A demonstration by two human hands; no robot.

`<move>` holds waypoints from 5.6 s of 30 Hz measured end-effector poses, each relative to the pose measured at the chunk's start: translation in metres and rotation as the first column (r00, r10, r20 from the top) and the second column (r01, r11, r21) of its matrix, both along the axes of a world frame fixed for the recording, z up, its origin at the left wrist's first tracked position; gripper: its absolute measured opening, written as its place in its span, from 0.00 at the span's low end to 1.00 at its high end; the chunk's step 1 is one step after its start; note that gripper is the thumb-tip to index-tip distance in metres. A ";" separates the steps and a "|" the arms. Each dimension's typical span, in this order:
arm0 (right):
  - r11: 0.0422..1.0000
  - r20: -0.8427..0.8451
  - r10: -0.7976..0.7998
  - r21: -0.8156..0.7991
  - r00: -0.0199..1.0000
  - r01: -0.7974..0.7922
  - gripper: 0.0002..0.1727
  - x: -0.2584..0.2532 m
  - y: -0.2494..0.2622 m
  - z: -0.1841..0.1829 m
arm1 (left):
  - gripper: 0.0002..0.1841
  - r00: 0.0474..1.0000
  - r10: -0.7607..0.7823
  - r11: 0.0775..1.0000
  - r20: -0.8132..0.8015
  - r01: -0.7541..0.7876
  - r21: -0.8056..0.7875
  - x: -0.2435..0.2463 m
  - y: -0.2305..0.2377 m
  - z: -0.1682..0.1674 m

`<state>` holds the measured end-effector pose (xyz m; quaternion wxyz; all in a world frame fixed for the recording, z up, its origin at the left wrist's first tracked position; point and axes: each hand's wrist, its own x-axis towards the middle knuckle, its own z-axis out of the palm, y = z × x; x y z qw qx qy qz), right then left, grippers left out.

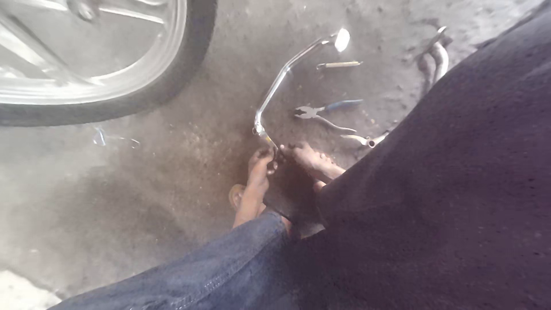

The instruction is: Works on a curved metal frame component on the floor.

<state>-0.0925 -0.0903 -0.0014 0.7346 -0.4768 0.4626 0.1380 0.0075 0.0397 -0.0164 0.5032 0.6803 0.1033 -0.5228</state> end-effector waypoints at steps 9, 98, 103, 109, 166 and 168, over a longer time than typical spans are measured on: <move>0.968 0.048 -0.212 0.150 0.976 0.203 0.11 -0.001 0.014 0.003 | 0.08 0.979 0.023 0.986 0.201 0.011 -0.165 -0.013 0.011 0.000; 0.991 0.233 0.070 -0.131 0.970 -0.040 0.08 0.002 -0.009 -0.042 | 0.11 0.947 0.121 0.987 0.298 -0.082 -0.139 -0.018 0.011 -0.014; 0.998 0.223 -0.001 -0.062 0.975 0.015 0.09 0.002 -0.004 -0.045 | 0.12 0.955 0.154 0.986 0.255 -0.134 -0.095 -0.017 0.011 -0.013; 1.000 0.223 -0.004 -0.028 0.975 0.010 0.09 0.001 -0.002 -0.046 | 0.21 0.973 0.135 0.990 0.186 -0.138 0.006 -0.004 0.002 -0.011; 0.893 0.178 0.165 -0.444 0.970 -0.070 0.09 -0.001 0.001 -0.050 | 0.31 0.564 -0.485 0.787 0.668 0.615 0.051 0.028 0.008 -0.021; 0.888 0.177 0.174 -0.454 0.969 -0.076 0.09 -0.001 0.001 -0.052 | 0.32 0.548 -0.527 0.762 0.650 0.643 0.076 0.032 0.006 -0.020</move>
